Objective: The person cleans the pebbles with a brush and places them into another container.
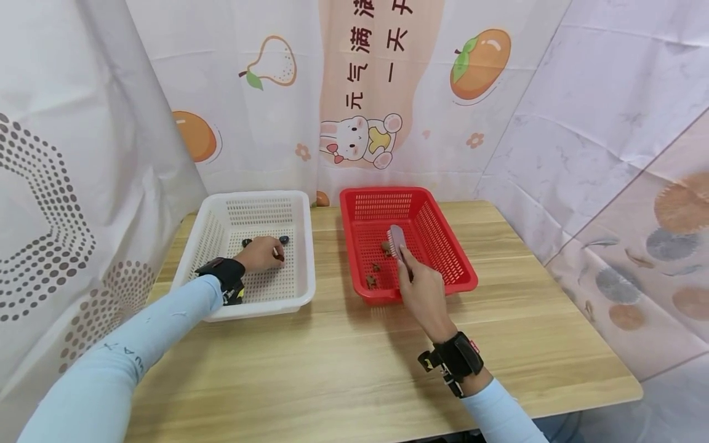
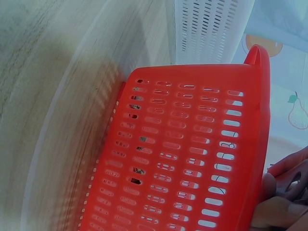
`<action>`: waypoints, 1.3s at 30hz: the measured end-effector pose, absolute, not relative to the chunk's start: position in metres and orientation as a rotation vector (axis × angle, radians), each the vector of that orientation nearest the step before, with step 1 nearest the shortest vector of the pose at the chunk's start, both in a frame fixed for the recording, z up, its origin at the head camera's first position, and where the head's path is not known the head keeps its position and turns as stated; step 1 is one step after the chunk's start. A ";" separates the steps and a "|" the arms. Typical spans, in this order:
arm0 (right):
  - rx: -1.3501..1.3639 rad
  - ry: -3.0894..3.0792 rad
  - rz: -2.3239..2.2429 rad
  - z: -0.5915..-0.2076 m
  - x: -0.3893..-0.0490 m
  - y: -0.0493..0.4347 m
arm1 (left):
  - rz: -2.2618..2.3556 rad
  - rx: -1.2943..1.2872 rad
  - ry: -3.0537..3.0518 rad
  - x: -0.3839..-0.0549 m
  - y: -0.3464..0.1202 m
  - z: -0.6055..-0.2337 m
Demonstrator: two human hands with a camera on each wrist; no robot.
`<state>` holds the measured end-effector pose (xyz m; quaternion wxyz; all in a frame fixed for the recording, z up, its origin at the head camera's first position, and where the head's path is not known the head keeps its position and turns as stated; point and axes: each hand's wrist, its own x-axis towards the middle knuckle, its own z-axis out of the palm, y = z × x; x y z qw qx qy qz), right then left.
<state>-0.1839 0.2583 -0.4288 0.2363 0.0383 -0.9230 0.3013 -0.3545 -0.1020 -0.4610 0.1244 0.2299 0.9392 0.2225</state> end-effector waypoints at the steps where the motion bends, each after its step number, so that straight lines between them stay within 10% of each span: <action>1: 0.099 -2.531 0.827 -0.429 -0.184 0.259 | 0.647 0.670 2.735 -0.354 -0.101 -0.461; 39: -0.034 -2.491 0.921 -0.428 -0.187 0.311 | 0.548 1.119 2.760 -0.376 0.058 -0.342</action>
